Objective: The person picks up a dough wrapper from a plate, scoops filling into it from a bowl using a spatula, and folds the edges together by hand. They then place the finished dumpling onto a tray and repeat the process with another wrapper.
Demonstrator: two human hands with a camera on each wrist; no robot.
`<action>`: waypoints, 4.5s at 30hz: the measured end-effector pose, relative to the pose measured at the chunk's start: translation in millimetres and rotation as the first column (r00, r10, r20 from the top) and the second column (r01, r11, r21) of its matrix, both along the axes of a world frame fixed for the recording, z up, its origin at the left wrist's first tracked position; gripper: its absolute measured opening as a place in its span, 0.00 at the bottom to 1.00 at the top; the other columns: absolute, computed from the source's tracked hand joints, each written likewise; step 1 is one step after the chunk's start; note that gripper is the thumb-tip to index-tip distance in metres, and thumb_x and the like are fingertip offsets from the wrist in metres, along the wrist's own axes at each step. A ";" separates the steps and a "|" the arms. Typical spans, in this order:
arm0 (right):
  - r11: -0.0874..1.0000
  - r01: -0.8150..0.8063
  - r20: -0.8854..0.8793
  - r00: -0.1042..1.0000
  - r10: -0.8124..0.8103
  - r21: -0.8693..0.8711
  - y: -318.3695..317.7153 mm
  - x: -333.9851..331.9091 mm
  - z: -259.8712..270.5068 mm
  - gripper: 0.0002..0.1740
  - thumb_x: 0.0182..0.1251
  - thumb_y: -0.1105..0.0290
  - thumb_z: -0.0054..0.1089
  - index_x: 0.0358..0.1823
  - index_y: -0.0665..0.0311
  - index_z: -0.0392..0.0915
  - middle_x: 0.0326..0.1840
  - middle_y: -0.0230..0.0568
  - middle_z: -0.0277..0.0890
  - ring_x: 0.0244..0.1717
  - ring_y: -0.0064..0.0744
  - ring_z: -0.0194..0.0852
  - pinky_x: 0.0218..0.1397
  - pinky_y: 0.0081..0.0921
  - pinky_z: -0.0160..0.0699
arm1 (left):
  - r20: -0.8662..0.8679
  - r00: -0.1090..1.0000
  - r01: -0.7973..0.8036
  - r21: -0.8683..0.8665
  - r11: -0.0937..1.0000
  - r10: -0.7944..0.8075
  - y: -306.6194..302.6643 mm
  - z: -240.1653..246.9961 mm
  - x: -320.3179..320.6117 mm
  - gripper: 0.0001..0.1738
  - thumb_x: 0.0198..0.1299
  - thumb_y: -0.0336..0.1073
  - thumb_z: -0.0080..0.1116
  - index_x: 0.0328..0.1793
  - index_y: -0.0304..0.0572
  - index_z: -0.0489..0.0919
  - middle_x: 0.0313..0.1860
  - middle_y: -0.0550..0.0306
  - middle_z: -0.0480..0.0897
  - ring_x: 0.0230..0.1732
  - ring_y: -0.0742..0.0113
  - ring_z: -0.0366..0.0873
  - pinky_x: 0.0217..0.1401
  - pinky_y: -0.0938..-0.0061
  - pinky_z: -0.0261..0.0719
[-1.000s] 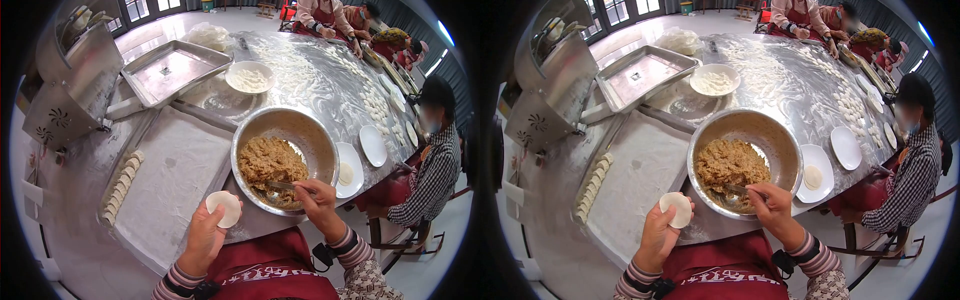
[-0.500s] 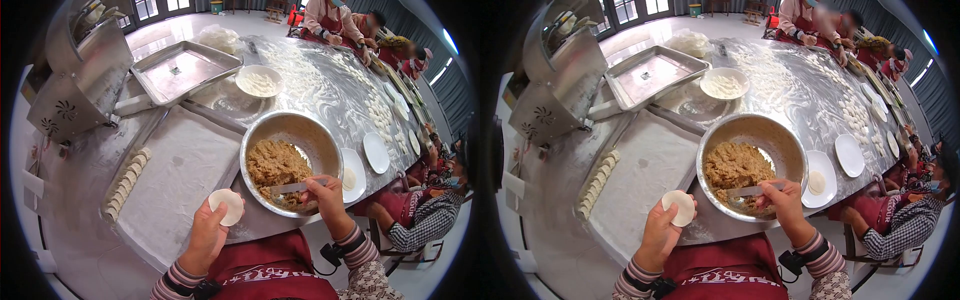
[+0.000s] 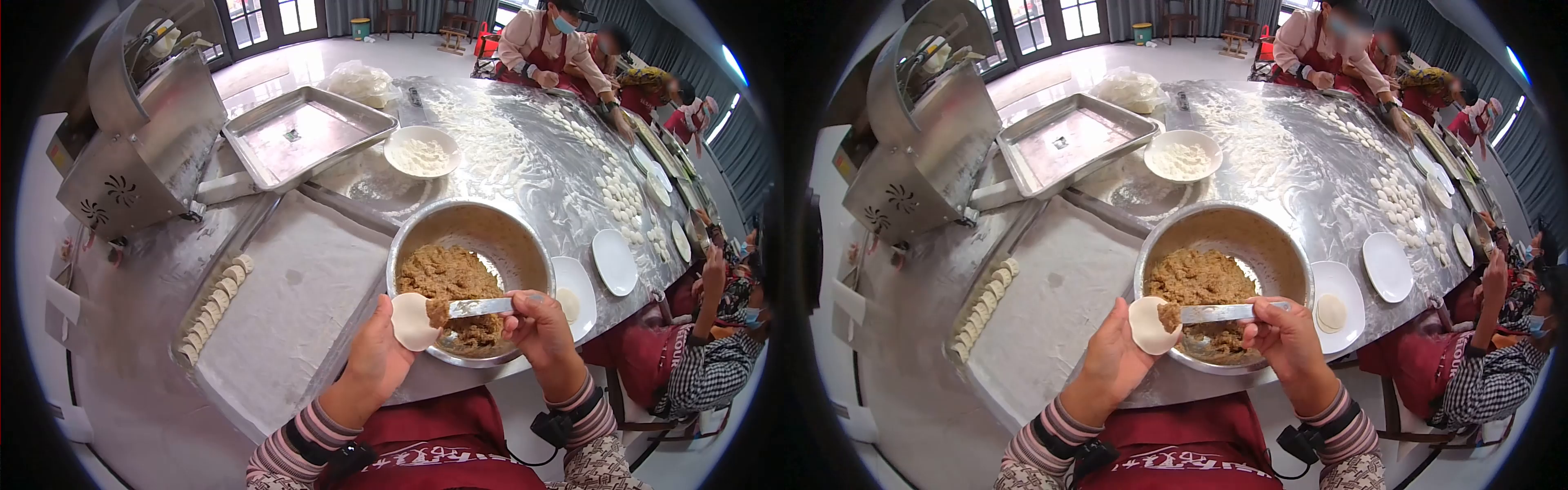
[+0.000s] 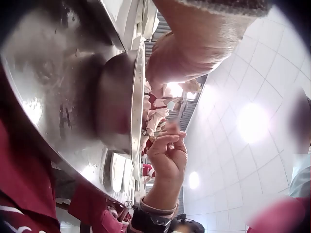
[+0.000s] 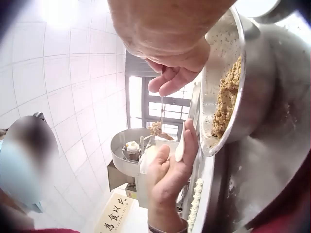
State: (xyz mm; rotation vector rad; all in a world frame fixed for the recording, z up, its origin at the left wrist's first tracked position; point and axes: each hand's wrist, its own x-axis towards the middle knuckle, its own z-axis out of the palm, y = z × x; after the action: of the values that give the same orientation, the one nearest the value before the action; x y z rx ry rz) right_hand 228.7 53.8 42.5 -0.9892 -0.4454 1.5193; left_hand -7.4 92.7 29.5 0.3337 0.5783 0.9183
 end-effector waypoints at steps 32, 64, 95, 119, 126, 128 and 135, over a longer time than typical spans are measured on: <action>0.444 -0.766 0.651 -0.046 -0.758 0.464 -65.9 -43.9 -5.0 0.13 0.54 0.73 0.68 0.41 0.68 0.80 0.40 0.46 0.80 0.34 0.35 0.82 0.38 0.31 0.83 | 0.109 0.992 -0.074 0.038 0.997 0.069 -14.2 -19.4 17.9 0.32 0.75 0.55 0.25 0.64 0.34 0.65 0.59 0.40 0.73 0.61 0.50 0.72 0.65 0.57 0.71; 0.506 -0.738 0.604 -0.169 -0.779 0.446 -80.0 -51.0 12.7 0.10 0.56 0.73 0.65 0.39 0.67 0.81 0.41 0.46 0.82 0.33 0.31 0.80 0.40 0.28 0.81 | 0.064 0.996 -0.062 0.092 0.994 0.056 -21.5 -8.3 12.6 0.33 0.74 0.56 0.24 0.69 0.34 0.61 0.63 0.42 0.72 0.64 0.53 0.71 0.69 0.58 0.67; 0.885 0.285 0.308 0.861 -0.406 0.370 -31.8 7.3 5.1 0.07 0.66 0.74 0.57 0.41 0.71 0.77 0.27 0.42 0.79 0.20 0.23 0.74 0.27 0.17 0.74 | 0.058 0.987 0.136 0.160 0.978 -0.147 -21.2 -16.8 -16.8 0.41 0.71 0.62 0.28 0.67 0.27 0.64 0.61 0.39 0.74 0.65 0.48 0.70 0.70 0.60 0.66; 0.672 -0.289 0.584 -0.339 -0.738 0.682 -85.0 -12.8 -9.9 0.25 0.47 0.68 0.71 0.48 0.65 0.75 0.47 0.46 0.74 0.45 0.43 0.75 0.47 0.35 0.75 | 0.098 0.962 0.234 0.198 0.952 -0.256 -40.9 -29.5 -27.7 0.39 0.71 0.59 0.33 0.70 0.28 0.60 0.67 0.35 0.68 0.68 0.42 0.67 0.70 0.44 0.65; 0.429 -0.573 0.506 -0.030 -0.862 0.698 -75.4 -41.0 -8.6 0.20 0.58 0.67 0.67 0.50 0.67 0.75 0.52 0.47 0.76 0.47 0.44 0.78 0.50 0.37 0.79 | 0.238 0.913 0.292 0.187 0.938 -0.332 -35.2 1.3 -26.2 0.32 0.72 0.52 0.41 0.69 0.31 0.63 0.64 0.39 0.72 0.64 0.47 0.71 0.69 0.51 0.67; 0.417 -0.603 0.510 -0.021 -0.860 0.680 -73.1 -44.4 -6.4 0.21 0.57 0.67 0.69 0.50 0.67 0.76 0.51 0.47 0.76 0.48 0.43 0.78 0.50 0.36 0.79 | 0.146 0.934 0.286 0.234 0.929 -0.325 -36.2 5.8 -21.2 0.36 0.70 0.57 0.38 0.69 0.31 0.62 0.64 0.37 0.71 0.65 0.44 0.69 0.68 0.50 0.67; 0.486 -0.474 0.582 0.072 -0.810 0.734 -69.2 -54.9 -29.9 0.26 0.50 0.69 0.73 0.51 0.63 0.74 0.50 0.45 0.76 0.47 0.45 0.75 0.48 0.38 0.78 | 0.137 0.951 0.247 0.204 0.947 -0.278 -49.4 1.3 -15.6 0.38 0.70 0.61 0.35 0.69 0.31 0.62 0.64 0.38 0.70 0.67 0.45 0.68 0.70 0.52 0.65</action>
State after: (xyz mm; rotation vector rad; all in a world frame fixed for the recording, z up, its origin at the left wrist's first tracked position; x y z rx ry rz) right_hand 173.8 -15.4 12.5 -0.9886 -1.8133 -0.2574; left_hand -23.1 43.3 30.8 0.4860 0.2873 0.7328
